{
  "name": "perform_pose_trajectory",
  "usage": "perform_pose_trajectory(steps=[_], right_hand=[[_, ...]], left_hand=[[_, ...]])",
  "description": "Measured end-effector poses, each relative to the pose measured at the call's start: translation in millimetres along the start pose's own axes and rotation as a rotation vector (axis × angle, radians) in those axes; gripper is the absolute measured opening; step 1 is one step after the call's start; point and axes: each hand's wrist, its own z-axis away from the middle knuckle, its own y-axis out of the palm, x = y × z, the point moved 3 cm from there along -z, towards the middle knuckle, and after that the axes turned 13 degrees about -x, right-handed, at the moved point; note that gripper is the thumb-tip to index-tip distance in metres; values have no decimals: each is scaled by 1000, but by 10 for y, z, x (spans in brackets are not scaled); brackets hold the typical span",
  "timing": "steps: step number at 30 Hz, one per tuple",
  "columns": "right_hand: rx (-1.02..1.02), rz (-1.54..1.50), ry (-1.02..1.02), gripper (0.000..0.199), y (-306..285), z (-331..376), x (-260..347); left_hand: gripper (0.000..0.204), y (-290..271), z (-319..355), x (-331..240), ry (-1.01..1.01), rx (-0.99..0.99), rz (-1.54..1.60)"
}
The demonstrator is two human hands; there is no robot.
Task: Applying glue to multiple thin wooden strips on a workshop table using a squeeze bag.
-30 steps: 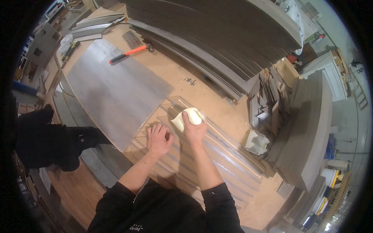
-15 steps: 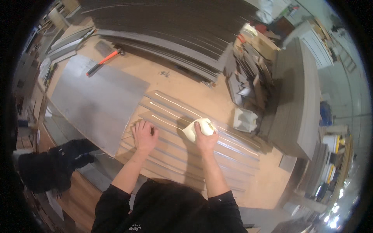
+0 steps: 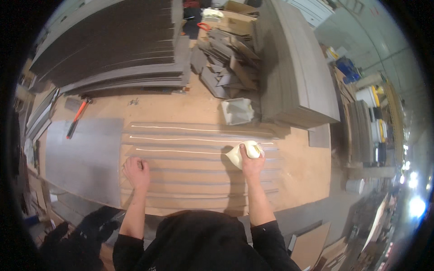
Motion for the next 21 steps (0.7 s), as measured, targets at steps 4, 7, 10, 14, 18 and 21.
perform_pose_trajectory(steps=[4, 7, 10, 14, 18, 21], right_hand=[[-180, -9, 47, 27, -370, -166, -71], [-240, 67, -96, 36, -671, -346, -211], [-366, 165, -116, 29, -885, -481, -367], [-442, 143, -116, 37, -1148, -640, -559], [-489, 147, -158, 41, -1348, -780, -634], [-543, 154, -150, 39, -1419, -847, -634]], left_hand=[[14, 14, 17, 22, 7, 16, 6], [13, 34, 29, 37, -14, 49, 6], [12, 30, 26, 48, -28, 48, 25], [12, 57, 25, 31, -5, 40, 19], [12, 35, 12, 8, 3, 37, 11], [11, 29, 11, -5, 12, 21, 12]])
